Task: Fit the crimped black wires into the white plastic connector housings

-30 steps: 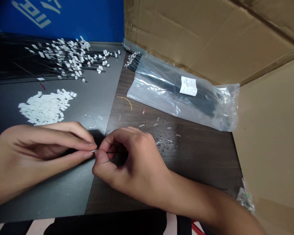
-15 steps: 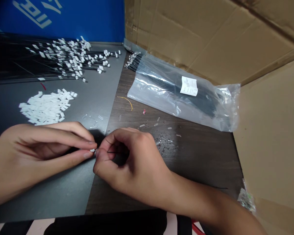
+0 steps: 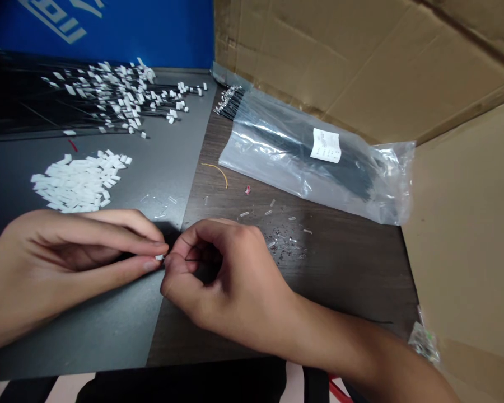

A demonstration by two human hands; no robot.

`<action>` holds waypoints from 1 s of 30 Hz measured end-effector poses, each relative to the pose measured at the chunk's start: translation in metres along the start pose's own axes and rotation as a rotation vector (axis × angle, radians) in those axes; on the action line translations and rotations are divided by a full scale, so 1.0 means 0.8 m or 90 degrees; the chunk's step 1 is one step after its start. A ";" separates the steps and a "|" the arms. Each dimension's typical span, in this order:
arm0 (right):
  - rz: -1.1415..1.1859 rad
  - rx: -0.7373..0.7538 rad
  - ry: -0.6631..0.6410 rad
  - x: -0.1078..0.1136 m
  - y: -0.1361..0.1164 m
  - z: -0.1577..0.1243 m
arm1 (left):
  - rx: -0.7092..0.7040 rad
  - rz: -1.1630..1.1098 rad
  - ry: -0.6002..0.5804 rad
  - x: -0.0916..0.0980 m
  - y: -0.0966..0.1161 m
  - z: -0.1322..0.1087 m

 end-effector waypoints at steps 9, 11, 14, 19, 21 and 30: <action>-0.017 0.045 -0.004 0.001 -0.003 0.000 | 0.024 -0.016 -0.022 -0.002 -0.002 0.003; -0.025 0.058 0.014 0.002 -0.003 -0.001 | 0.031 -0.018 -0.021 -0.001 -0.003 0.003; -0.033 0.071 0.022 0.002 -0.003 -0.002 | 0.030 -0.014 -0.017 -0.001 -0.003 0.005; -0.016 0.066 -0.025 -0.001 -0.005 0.002 | 0.012 0.011 -0.021 -0.003 0.000 0.006; -0.006 0.063 -0.044 -0.002 -0.005 0.003 | 0.007 0.017 -0.025 -0.003 0.001 0.006; 0.023 0.017 -0.039 -0.005 0.004 0.000 | 0.002 0.002 -0.023 -0.003 0.000 0.002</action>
Point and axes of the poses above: each hand's wrist, its own z-axis towards the middle knuckle, its own x-axis out of the back of the hand, y = z × x, the point moved 7 cm from there along z, towards the middle knuckle, and after that the axes turned 10 degrees about -z, right-handed, at the moved point
